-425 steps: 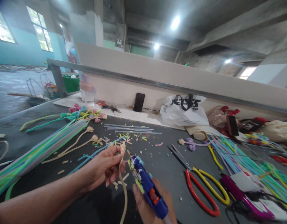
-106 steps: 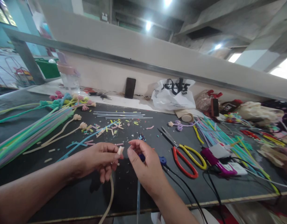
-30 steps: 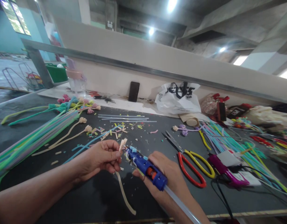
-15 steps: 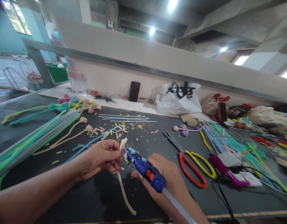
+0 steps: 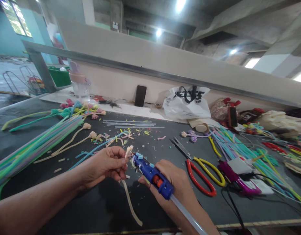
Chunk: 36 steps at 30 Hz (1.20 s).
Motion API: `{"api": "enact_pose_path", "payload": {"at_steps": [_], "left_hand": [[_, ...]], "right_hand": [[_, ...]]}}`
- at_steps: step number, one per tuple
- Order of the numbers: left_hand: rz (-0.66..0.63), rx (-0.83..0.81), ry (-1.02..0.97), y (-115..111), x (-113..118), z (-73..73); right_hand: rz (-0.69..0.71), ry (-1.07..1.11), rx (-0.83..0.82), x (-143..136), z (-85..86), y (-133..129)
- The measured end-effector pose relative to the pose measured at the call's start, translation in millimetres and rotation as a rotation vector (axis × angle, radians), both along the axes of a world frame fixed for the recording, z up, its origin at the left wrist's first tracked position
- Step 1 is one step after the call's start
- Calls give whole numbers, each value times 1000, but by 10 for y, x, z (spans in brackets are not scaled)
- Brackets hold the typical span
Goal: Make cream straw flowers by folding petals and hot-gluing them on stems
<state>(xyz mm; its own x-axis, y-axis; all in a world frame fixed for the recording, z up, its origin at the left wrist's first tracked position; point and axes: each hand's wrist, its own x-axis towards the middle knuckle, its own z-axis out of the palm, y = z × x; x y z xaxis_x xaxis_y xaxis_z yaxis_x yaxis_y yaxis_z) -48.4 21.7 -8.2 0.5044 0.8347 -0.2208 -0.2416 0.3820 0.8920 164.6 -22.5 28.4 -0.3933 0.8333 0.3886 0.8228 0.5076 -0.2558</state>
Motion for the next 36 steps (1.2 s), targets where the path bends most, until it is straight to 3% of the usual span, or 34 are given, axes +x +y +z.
{"api": "enact_pose_path", "payload": {"at_steps": [11, 16, 21, 36], "left_hand": [[1, 8, 23, 12, 7, 3], [-2, 13, 33, -1, 6, 0], [5, 14, 26, 0, 3, -11], [-8, 22, 47, 3, 6, -36]], "right_hand": [[47, -7, -65, -2, -34, 20], [-33, -13, -30, -9, -27, 22], [21, 11, -64, -8, -40, 28], [-49, 48, -8, -14, -58, 37]]}}
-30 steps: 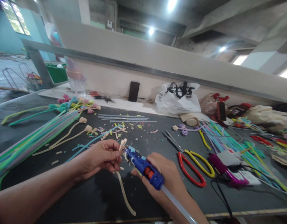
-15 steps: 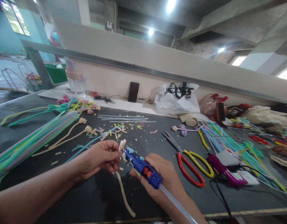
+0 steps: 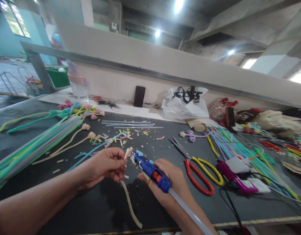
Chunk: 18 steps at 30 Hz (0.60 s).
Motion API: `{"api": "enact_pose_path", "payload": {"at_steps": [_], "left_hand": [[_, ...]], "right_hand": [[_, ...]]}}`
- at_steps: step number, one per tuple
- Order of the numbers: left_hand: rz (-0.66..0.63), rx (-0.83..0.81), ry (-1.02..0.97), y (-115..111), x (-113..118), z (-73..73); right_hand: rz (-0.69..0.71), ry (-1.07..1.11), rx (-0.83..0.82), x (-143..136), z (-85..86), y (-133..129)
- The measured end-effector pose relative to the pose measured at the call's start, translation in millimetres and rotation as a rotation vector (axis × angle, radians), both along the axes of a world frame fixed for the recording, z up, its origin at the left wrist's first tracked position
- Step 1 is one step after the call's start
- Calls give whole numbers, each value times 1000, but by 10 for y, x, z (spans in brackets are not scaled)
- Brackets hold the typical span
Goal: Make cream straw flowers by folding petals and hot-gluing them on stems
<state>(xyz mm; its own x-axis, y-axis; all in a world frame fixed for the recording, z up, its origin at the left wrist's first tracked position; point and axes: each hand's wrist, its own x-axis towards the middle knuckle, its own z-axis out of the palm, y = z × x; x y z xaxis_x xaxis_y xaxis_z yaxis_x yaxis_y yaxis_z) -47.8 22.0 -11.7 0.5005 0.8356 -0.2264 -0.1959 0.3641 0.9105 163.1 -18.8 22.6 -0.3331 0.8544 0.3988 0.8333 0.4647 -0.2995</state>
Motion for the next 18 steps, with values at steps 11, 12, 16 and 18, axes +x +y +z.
{"api": "enact_pose_path", "payload": {"at_steps": [11, 12, 16, 18], "left_hand": [[40, -76, -40, 81, -40, 13], [35, -80, -47, 86, -45, 10], [20, -57, -55, 89, -45, 1], [14, -45, -38, 86, -39, 4]], "right_hand": [[-79, 77, 55, 47, -3, 69], [-50, 73, 42, 40, 5, 72], [161, -17, -60, -14, 39, 45], [165, -42, -67, -18, 33, 39]]}}
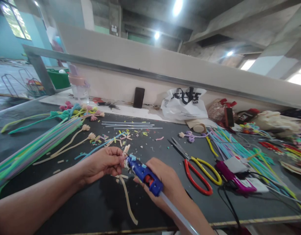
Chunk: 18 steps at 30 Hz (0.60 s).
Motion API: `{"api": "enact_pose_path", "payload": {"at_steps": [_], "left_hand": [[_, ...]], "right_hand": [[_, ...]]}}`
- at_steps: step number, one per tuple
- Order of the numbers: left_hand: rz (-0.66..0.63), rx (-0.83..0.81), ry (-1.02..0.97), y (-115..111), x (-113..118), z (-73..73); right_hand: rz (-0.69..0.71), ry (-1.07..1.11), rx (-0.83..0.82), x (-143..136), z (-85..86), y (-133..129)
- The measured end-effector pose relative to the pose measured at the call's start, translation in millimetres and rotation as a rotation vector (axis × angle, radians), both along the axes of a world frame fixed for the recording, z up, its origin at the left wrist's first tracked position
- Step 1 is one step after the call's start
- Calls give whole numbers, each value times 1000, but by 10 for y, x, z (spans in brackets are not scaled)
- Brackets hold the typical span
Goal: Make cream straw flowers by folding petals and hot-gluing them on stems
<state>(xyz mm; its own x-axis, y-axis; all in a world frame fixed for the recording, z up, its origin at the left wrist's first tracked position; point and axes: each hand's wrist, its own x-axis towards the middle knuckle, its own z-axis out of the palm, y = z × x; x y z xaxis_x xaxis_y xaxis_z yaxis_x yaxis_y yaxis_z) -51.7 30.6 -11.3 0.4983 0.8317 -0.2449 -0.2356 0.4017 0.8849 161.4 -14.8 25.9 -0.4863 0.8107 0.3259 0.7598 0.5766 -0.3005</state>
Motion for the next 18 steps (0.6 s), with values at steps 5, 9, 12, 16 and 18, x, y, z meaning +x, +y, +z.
{"api": "enact_pose_path", "payload": {"at_steps": [5, 9, 12, 16, 18], "left_hand": [[-31, 26, 37, -9, 11, -8], [-39, 49, 40, -11, 11, -14], [-29, 41, 51, -14, 11, 3], [-6, 16, 39, -10, 11, 35], [14, 1, 27, -2, 10, 44]], "right_hand": [[-56, 16, -3, 50, -67, 39], [2, 55, -54, 43, -60, 39], [29, 147, -173, 48, 6, 19], [-46, 207, -234, 101, 85, 19], [-115, 197, -202, 150, 82, 47]]}}
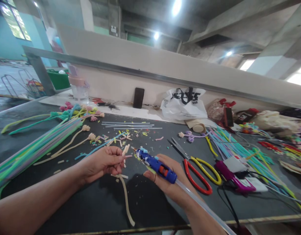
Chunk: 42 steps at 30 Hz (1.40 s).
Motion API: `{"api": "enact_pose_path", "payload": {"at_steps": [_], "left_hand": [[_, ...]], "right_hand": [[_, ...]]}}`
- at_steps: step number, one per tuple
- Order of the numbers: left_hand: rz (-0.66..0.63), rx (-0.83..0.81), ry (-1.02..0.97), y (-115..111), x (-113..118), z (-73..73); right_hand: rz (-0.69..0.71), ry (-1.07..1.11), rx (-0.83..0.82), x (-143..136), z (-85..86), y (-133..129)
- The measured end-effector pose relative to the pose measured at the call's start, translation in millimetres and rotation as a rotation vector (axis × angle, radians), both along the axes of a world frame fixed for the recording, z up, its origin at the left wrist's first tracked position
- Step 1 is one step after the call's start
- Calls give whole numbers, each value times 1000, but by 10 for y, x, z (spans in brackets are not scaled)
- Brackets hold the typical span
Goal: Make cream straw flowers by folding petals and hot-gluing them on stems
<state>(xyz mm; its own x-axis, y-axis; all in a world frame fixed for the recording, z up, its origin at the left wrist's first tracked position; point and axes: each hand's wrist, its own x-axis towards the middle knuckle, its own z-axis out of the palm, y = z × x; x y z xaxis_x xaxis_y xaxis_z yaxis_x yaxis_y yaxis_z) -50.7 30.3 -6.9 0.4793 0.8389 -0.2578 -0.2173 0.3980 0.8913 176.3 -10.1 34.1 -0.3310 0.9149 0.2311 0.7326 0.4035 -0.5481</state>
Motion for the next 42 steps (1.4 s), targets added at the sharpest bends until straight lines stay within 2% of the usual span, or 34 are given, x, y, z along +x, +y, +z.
{"api": "enact_pose_path", "payload": {"at_steps": [3, 6, 9, 14, 17, 19, 21, 23, 25, 28, 31, 34, 40, 42], "left_hand": [[27, 4, -26, 21, -11, -2], [47, 42, -79, 50, -42, -12], [41, 88, -142, 76, -86, -3], [-53, 104, -179, 85, -144, 39], [-136, 89, -190, 77, -153, 38], [-173, 86, -195, 72, -154, 30], [-189, 85, -201, 69, -155, 24], [-197, 85, -207, 68, -157, 23], [-211, 87, -207, 65, -158, 25], [-243, 82, -195, 56, -150, 23], [-266, 83, -176, 41, -133, 10], [-259, 95, -151, 29, -109, -12], [-226, 104, -78, 7, -52, -79], [-214, 102, -50, -2, -35, -99]], "right_hand": [[-85, -120, 63, 123, -67, 79], [-104, -339, 62, 278, -169, 178], [-119, -487, -37, 387, -234, 250], [-15, -490, -162, 478, -212, 232], [18, -559, -87, 444, -179, 160], [-82, -608, 48, 303, -164, 109], [-183, -577, 167, 67, -165, 67], [-76, -479, 143, -207, -194, 39], [46, -453, 49, -443, -254, 31], [66, -445, 9, -641, -363, 49], [41, -479, -16, -670, -431, 78], [20, -437, -18, -594, -416, 88], [-202, -183, 53, -353, -196, 11], [-218, -108, 100, -319, -143, -29]]}}
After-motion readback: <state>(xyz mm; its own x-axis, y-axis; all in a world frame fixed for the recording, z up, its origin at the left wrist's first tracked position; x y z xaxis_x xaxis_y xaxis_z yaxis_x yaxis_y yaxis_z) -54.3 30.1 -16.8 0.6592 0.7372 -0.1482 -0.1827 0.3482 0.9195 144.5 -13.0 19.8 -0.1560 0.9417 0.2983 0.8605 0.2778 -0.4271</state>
